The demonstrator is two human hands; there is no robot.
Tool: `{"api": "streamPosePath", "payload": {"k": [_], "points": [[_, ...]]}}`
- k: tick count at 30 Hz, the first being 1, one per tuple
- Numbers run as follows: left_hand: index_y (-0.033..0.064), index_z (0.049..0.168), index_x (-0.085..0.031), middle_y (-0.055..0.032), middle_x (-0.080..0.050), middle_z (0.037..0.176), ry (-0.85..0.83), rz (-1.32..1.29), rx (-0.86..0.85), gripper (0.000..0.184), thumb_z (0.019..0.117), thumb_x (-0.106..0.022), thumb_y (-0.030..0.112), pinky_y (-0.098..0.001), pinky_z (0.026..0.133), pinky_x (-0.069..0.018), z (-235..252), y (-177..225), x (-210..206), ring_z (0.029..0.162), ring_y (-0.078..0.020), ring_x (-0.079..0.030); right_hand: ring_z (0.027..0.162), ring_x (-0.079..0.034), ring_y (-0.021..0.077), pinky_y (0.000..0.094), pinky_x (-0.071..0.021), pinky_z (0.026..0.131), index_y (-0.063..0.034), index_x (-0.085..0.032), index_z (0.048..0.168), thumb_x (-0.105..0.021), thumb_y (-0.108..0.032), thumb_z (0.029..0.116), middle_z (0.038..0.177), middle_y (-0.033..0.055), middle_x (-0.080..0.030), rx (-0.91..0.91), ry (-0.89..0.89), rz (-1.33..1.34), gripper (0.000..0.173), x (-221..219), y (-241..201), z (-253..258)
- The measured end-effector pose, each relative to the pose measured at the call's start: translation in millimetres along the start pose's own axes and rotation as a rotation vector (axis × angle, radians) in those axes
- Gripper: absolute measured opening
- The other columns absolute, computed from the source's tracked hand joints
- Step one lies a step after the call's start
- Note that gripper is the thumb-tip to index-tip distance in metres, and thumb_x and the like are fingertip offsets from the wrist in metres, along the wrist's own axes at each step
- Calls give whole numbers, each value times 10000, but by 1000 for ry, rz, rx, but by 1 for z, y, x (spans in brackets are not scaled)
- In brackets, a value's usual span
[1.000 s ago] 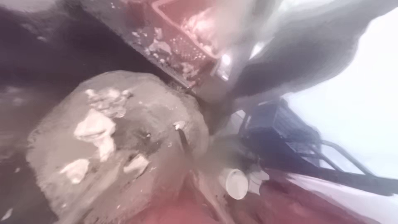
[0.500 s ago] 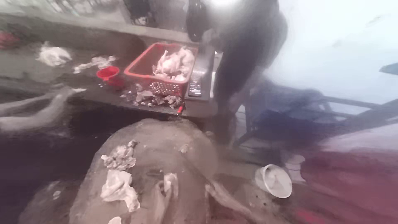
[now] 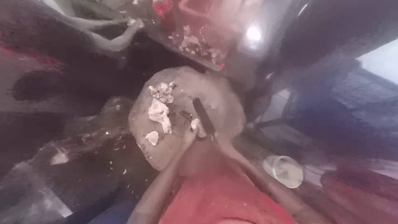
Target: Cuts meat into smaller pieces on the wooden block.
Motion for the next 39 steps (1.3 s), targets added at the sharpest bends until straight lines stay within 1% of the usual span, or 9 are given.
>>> {"api": "streamPosePath", "payload": {"k": [3, 7, 13, 19, 21, 24, 28, 32, 39], "points": [[33, 1320, -613, -151, -706, 1112, 17, -45, -4, 391, 1007, -625, 268, -422, 845, -596, 0, -1, 2, 942, -210, -709, 513, -448, 112, 288, -443, 481, -84, -557, 1133, -205, -446, 1119, 693, -6, -464, -74, -9, -11, 505, -11, 2, 18], [30, 1320, -620, -159, -700, 1150, -8, -19, -50, 399, 1018, -602, 289, -456, 940, -552, -1, -11, 10, 1027, -228, -689, 565, -489, 111, 303, -479, 549, -47, -571, 1161, -178, -400, 1122, 721, 4, -504, -111, -93, -134, 530, 0, 31, 1], [0, 1285, -620, -170, -699, 1102, -29, -42, -107, 393, 1007, -604, 277, -456, 911, -560, 14, -27, 6, 987, -234, -691, 649, -527, 111, 312, -509, 643, -31, -604, 1175, -203, -387, 1125, 765, 17, -539, -85, -44, -238, 539, 5, 23, -14], [-41, 1282, -610, -216, -683, 1135, -118, 90, 20, 431, 1056, -567, 323, -467, 946, -536, -2, -16, 18, 1015, -279, -681, 644, -515, 30, 232, -501, 639, 27, -585, 1157, -320, -305, 1103, 769, -28, -528, 276, 113, -94, 429, -24, -55, -20], [-15, 1286, -601, -160, -691, 1071, -123, 14, 19, 399, 1055, -572, 308, -391, 838, -591, -6, -16, 18, 902, -197, -696, 698, -542, 8, 213, -513, 687, 46, -593, 1193, -364, -325, 1093, 810, -23, -567, 352, 151, -116, 447, -29, -72, -22], [-15, 1268, -619, -168, -693, 1073, -109, 71, 33, 386, 1048, -577, 300, -432, 877, -563, -6, -14, 20, 938, -229, -686, 953, -668, 177, 374, -560, 911, 52, -581, 1316, -374, -323, 1106, 1060, 156, -684, 171, 66, -305, 477, -33, -32, 5], [7, 1251, -645, -154, -715, 1088, -156, 186, 43, 429, 1009, -617, 360, -455, 915, -574, -14, -14, 21, 977, -236, -712, 820, -627, 229, 447, -545, 787, -53, -610, 1252, -261, -475, 1108, 934, 123, -628, -78, 16, -448, 567, -30, 15, 35], [-7, 1271, -617, -120, -714, 1039, -67, 11, 77, 439, 1007, -632, 344, -378, 837, -604, -35, -36, 22, 892, -165, -711, 1003, -669, 233, 444, -543, 938, -17, -598, 1324, -323, -435, 1104, 1103, 159, -686, 22, 92, -417, 547, -24, 5, 10], [-64, 1364, -543, -225, -665, 1211, 122, -30, 52, 489, 997, -655, 239, -436, 987, -531, -40, -33, 47, 1100, -263, -665, 1032, -685, 312, 522, -534, 949, -8, -623, 1292, -310, -465, 1105, 1103, 206, -694, -136, 158, -593, 585, 32, 26, -7]]}}
Point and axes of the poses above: each hand's wrist, its own z-axis towards the middle knuckle, its own x-axis out of the back of the hand, y = z × x, the point moved 4 cm from there along z, towards the middle knuckle
